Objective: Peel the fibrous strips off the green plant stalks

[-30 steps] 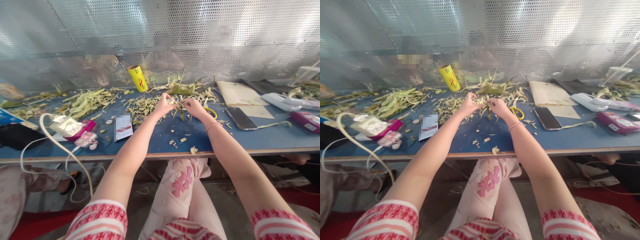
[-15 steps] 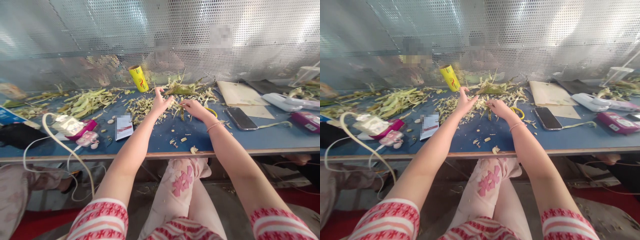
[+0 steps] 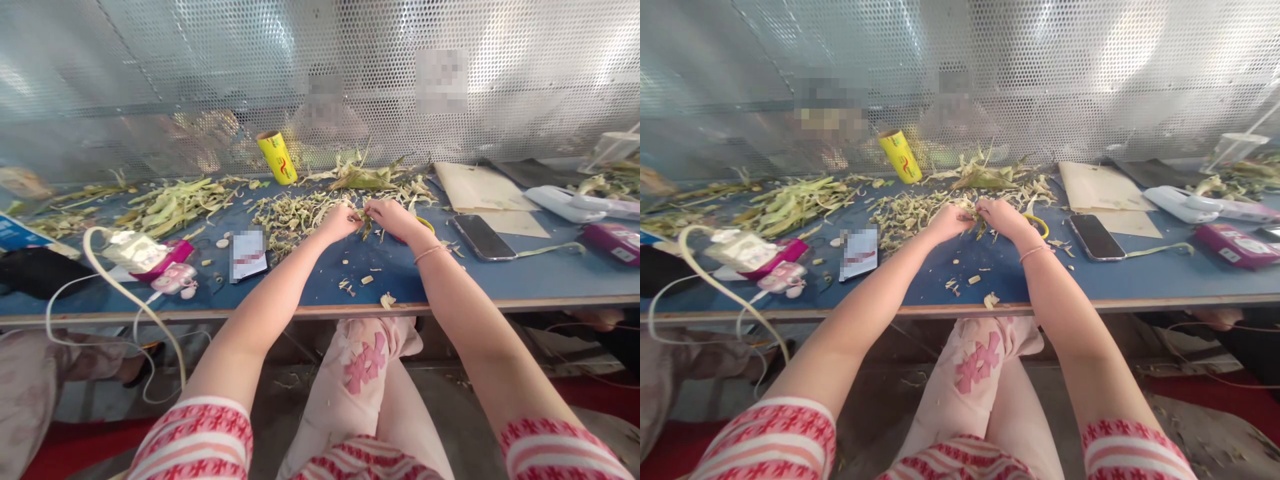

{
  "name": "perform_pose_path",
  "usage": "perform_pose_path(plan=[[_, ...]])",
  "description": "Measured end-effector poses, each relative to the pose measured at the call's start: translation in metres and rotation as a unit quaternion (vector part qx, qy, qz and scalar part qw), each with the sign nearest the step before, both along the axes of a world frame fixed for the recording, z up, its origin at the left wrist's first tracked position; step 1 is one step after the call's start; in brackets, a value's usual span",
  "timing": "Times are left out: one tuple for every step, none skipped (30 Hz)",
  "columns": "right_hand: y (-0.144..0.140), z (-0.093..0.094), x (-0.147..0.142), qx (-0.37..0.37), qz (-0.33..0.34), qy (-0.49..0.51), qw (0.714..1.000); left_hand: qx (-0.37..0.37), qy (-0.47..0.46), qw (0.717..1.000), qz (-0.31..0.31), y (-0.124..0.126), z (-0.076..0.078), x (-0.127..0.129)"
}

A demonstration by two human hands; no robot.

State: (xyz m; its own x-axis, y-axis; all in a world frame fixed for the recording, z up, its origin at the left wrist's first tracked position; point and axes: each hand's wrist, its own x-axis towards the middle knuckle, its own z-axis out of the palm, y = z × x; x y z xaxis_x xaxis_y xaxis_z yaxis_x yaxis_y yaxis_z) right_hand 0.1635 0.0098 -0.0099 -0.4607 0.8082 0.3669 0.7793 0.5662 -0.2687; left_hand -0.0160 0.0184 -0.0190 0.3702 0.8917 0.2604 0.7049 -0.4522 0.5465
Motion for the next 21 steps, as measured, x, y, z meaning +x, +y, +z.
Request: perform_pose_path(plan=[[0.000, 0.000, 0.000, -0.001, -0.001, -0.006, 1.000, -0.004, -0.012, 1.000, 0.004, 0.000, -0.002, 0.001], [-0.001, 0.001, 0.000, -0.001, -0.001, -0.012, 1.000, -0.008, -0.024, 1.000, 0.008, 0.000, -0.003, 0.003], [-0.001, 0.001, 0.000, 0.000, -0.002, -0.017, 1.000, -0.010, -0.036, 0.999, 0.014, 0.000, -0.005, 0.004], [-0.001, 0.001, 0.000, 0.000, -0.004, -0.020, 1.000, -0.011, -0.046, 0.999, 0.021, 0.000, -0.006, 0.005], [-0.002, 0.002, 0.000, 0.001, -0.006, -0.023, 1.000, -0.009, -0.052, 0.998, 0.026, 0.000, -0.007, 0.006], [-0.002, 0.002, 0.000, 0.001, -0.010, -0.025, 1.000, -0.005, -0.053, 0.998, 0.030, 0.000, -0.008, 0.006], [-0.002, 0.002, 0.000, 0.000, -0.015, -0.027, 1.000, -0.001, -0.051, 0.998, 0.034, 0.001, -0.008, 0.007], [-0.002, 0.001, 0.000, 0.001, -0.019, -0.028, 0.999, 0.003, -0.050, 0.998, 0.036, 0.001, -0.009, 0.007], [-0.001, 0.000, 0.000, 0.002, -0.020, -0.029, 0.999, 0.006, -0.051, 0.998, 0.037, 0.002, -0.009, 0.007], [0.000, -0.001, 0.000, 0.005, -0.019, -0.029, 0.999, 0.007, -0.055, 0.998, 0.037, 0.002, -0.009, 0.007], [0.001, -0.002, 0.000, 0.009, -0.017, -0.029, 0.999, 0.007, -0.061, 0.998, 0.034, 0.003, -0.009, 0.007], [0.002, -0.004, 0.001, 0.012, -0.013, -0.029, 0.999, 0.005, -0.069, 0.997, 0.029, 0.003, -0.009, 0.007], [0.004, -0.005, 0.002, 0.016, -0.011, -0.027, 0.999, 0.003, -0.079, 0.997, 0.021, 0.004, -0.010, 0.006], [0.005, -0.007, 0.002, 0.020, -0.009, -0.023, 1.000, -0.001, -0.087, 0.996, 0.013, 0.005, -0.010, 0.005], [0.006, -0.008, 0.003, 0.023, -0.007, -0.017, 1.000, -0.006, -0.093, 0.996, 0.006, 0.005, -0.011, 0.005], [0.007, -0.008, 0.004, 0.026, -0.007, -0.010, 1.000, -0.013, -0.098, 0.995, 0.001, 0.006, -0.011, 0.004], [0.008, -0.009, 0.004, 0.028, -0.007, -0.003, 1.000, -0.019, -0.102, 0.995, -0.003, 0.007, -0.012, 0.003], [0.009, -0.010, 0.005, 0.029, -0.007, 0.004, 1.000, -0.024, -0.107, 0.994, -0.005, 0.008, -0.012, 0.003], [0.010, -0.010, 0.005, 0.030, -0.008, 0.009, 0.999, -0.026, -0.112, 0.993, -0.008, 0.009, -0.013, 0.002], [0.010, -0.010, 0.005, 0.030, -0.008, 0.012, 0.999, -0.027, -0.115, 0.993, -0.011, 0.011, -0.014, 0.002], [0.011, -0.010, 0.005, 0.030, -0.007, 0.016, 0.999, -0.026, -0.116, 0.993, -0.014, 0.012, -0.015, 0.001]])
